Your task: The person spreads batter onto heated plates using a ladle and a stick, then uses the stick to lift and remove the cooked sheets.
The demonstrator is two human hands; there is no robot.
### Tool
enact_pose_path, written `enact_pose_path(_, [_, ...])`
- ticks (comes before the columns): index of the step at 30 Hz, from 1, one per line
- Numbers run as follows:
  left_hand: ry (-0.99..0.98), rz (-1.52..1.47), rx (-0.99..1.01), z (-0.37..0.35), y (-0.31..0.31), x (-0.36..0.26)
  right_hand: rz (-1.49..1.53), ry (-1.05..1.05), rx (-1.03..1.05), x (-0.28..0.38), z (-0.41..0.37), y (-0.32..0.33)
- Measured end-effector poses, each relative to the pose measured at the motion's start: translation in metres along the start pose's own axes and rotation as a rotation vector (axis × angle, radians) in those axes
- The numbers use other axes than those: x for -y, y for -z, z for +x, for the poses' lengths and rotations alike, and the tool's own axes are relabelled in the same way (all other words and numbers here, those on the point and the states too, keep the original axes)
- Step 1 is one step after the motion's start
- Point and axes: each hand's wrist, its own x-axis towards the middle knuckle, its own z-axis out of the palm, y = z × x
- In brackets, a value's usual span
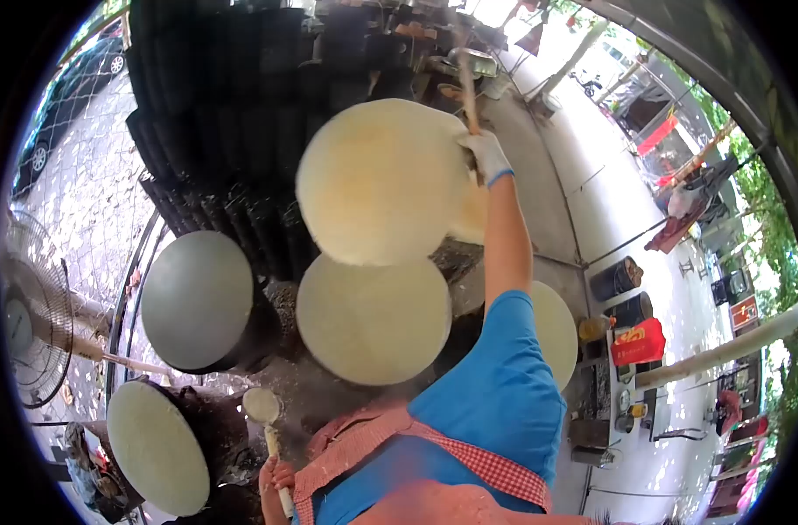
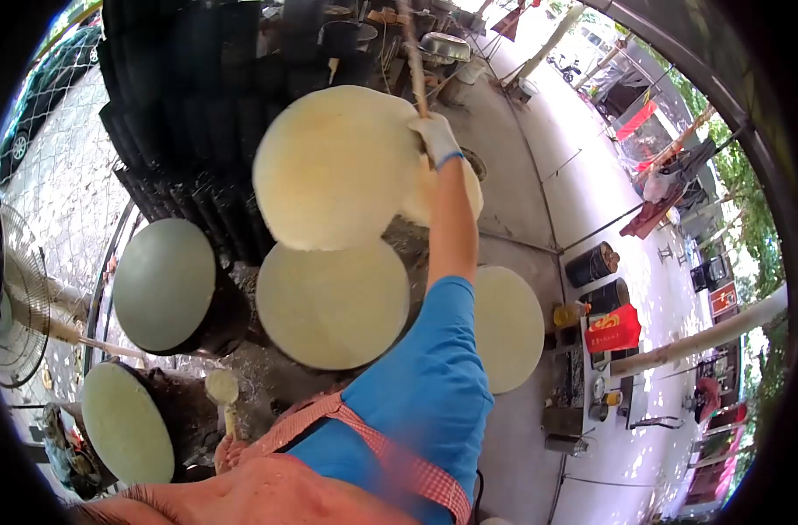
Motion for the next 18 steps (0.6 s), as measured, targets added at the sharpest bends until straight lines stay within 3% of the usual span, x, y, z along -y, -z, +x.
enact_pose_path(5, [-0.134, -0.033, -0.018, 0.031, -0.032, 0.059, 0.301, -0.167, -0.252, -0.132, 0.023, 0.148])
enact_pose_path(7, [-0.181, -0.047, -0.020, 0.037, -0.039, 0.080, 0.255, -0.273, -0.503, -0.179, 0.022, 0.167])
enact_pose_path(9, [-0.226, -0.073, -0.015, 0.044, -0.045, 0.097, 0.212, -0.224, -0.660, -0.239, 0.021, 0.179])
enact_pose_path(12, [-0.292, -0.109, -0.012, 0.045, -0.047, 0.119, 0.047, -0.460, -0.909, -0.347, 0.036, 0.185])
enact_pose_path(15, [-0.345, -0.149, -0.003, 0.046, -0.046, 0.136, -0.315, -0.580, -0.993, -0.384, 0.035, 0.186])
enact_pose_path(18, [-0.387, -0.195, 0.018, 0.048, -0.046, 0.152, -0.438, -0.657, -0.866, -0.376, 0.030, 0.194])
